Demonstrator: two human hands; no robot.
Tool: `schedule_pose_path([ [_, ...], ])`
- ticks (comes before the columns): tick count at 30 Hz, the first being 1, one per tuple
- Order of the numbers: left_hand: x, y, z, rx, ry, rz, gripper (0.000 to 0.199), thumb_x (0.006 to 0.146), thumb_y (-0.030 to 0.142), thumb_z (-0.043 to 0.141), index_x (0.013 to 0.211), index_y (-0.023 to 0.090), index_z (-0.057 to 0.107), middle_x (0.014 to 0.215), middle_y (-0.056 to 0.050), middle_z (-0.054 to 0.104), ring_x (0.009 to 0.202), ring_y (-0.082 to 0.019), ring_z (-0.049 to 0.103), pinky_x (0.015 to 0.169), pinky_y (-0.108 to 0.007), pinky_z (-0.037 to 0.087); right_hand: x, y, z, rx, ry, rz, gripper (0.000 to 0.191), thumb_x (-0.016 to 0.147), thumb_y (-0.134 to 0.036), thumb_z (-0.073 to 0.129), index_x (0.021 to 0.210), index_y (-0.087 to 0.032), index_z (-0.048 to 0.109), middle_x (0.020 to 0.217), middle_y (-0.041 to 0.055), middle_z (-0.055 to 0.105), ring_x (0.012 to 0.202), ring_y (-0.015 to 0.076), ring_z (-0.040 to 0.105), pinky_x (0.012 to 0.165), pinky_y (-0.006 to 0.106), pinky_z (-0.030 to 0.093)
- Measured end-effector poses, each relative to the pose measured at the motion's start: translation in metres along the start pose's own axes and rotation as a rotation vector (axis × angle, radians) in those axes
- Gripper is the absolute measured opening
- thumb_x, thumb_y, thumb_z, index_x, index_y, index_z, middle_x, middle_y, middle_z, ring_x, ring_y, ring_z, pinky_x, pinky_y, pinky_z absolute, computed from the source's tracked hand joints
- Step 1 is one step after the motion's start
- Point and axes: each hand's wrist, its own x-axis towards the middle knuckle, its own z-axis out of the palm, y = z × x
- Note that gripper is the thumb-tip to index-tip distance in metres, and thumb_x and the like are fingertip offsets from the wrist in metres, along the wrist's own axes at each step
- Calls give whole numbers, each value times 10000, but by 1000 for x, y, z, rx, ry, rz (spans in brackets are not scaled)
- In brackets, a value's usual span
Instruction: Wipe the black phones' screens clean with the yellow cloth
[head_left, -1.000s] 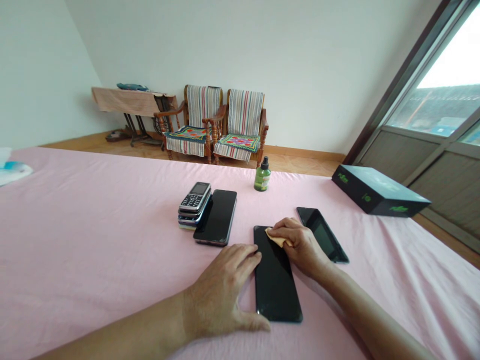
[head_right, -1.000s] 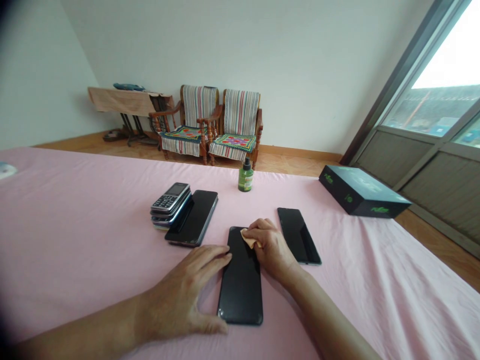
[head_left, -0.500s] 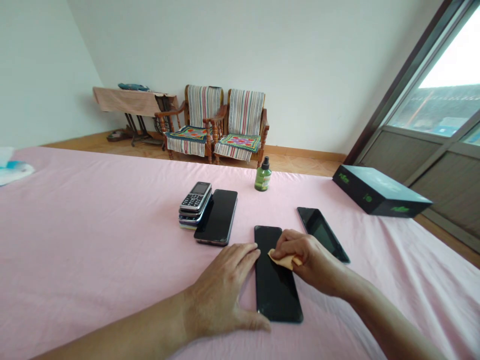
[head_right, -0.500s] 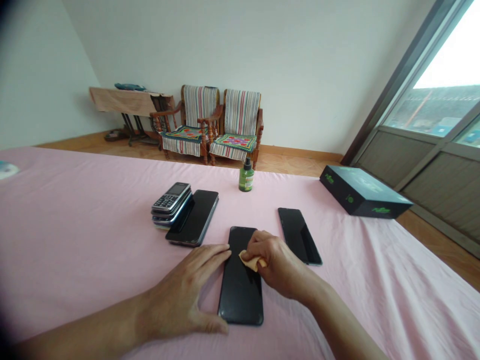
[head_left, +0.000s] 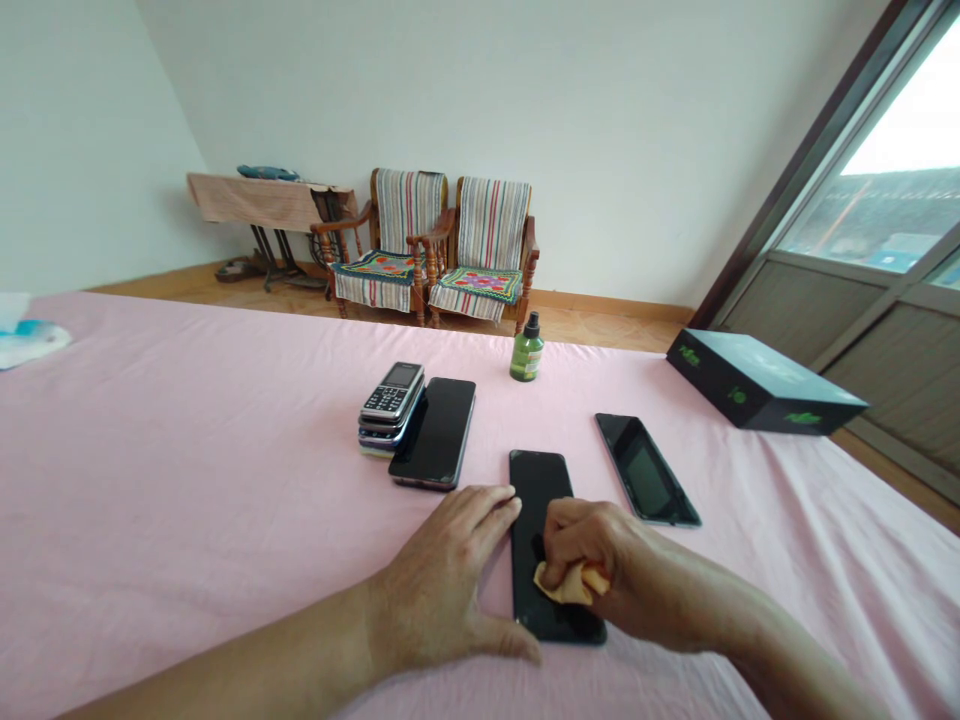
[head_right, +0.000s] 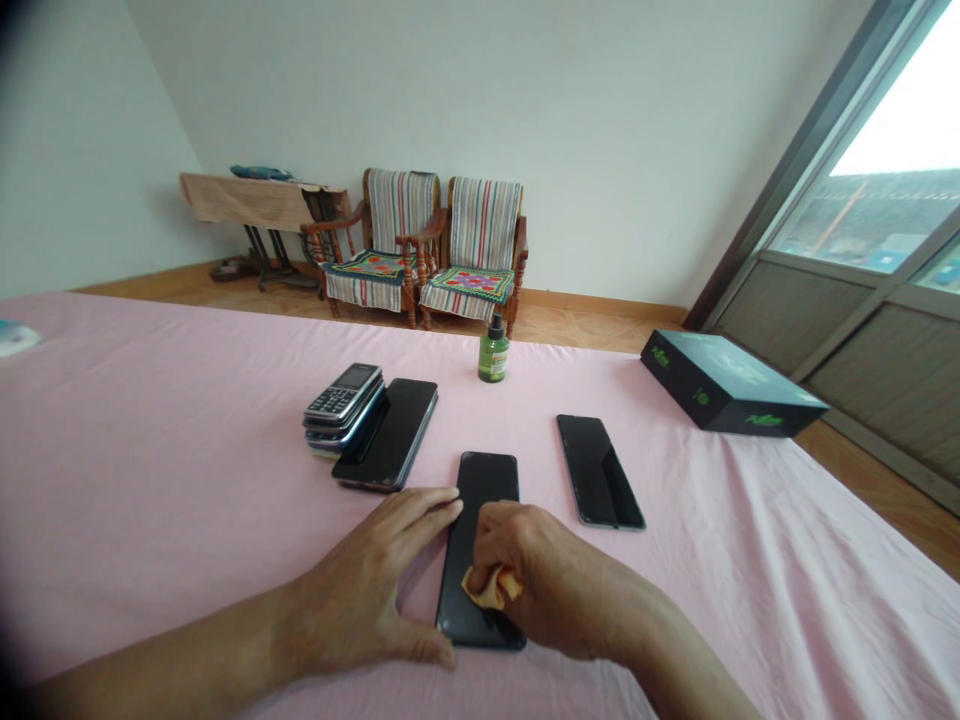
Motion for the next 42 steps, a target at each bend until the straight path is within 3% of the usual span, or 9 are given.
schedule_pose_path([
  [4,1,0,0,-3,-3,2,948,628,695,722,1338,111,487,1354,-214,505,1242,-381,471,1031,-543,397,1,-8,1,79,-50,18,375,618,129,466,704,-163,685,774,-14,602,691,78,530,585,162,383],
  [7,1,-1,1,-1,-8,-7,941,625,682,734,1328,105,494,1352,-213,510,1237,-368,478,1030,-532,400,-1,-13,-3,161,-156,16,409,602,136,482,733,-162,729,766,-16,623,659,69,551,561,145,393],
  [10,2,-1,1,9,-10,-10,949,622,677,739,1319,79,501,1346,-224,511,1235,-368,479,1031,-527,402,-3,-6,-11,262,-201,-6,350,667,87,553,797,-172,751,793,0,661,706,92,603,615,167,448],
  [11,2,-1,1,14,-11,-8,952,621,680,737,1319,77,502,1346,-228,511,1234,-372,478,1031,-532,400,-3,0,-13,284,-134,-5,307,708,47,572,825,-178,747,822,10,674,743,107,622,653,187,469],
  [13,2,-1,1,22,-12,-5,955,617,689,732,1321,86,504,1348,-229,510,1232,-378,478,1028,-540,397,0,18,-15,266,183,33,225,781,-42,579,855,-194,727,873,27,684,798,131,637,713,234,489],
  [16,2,0,0,24,-12,-6,955,616,696,726,1328,101,504,1348,-221,510,1229,-377,481,1026,-538,399,6,51,-10,16,598,117,203,805,-108,574,883,-219,725,849,36,667,773,160,629,701,284,482],
  [19,2,1,0,18,-14,-9,948,627,701,716,1333,105,502,1345,-215,514,1230,-376,480,1030,-534,399,13,74,-2,-97,731,109,281,798,-88,536,954,-222,728,878,49,650,800,175,627,700,298,485],
  [26,3,0,-1,21,-29,-8,950,645,707,697,1343,96,491,1359,-217,501,1242,-377,469,1040,-536,391,21,77,4,-162,619,30,492,692,36,429,1003,-194,734,911,60,654,847,172,630,747,299,497],
  [42,1,1,-1,53,-51,-8,981,658,703,689,1333,21,484,1367,-251,484,1253,-384,458,1039,-543,398,1,41,-15,-104,218,82,278,759,46,492,722,-162,672,754,-3,555,658,96,549,611,229,392],
])
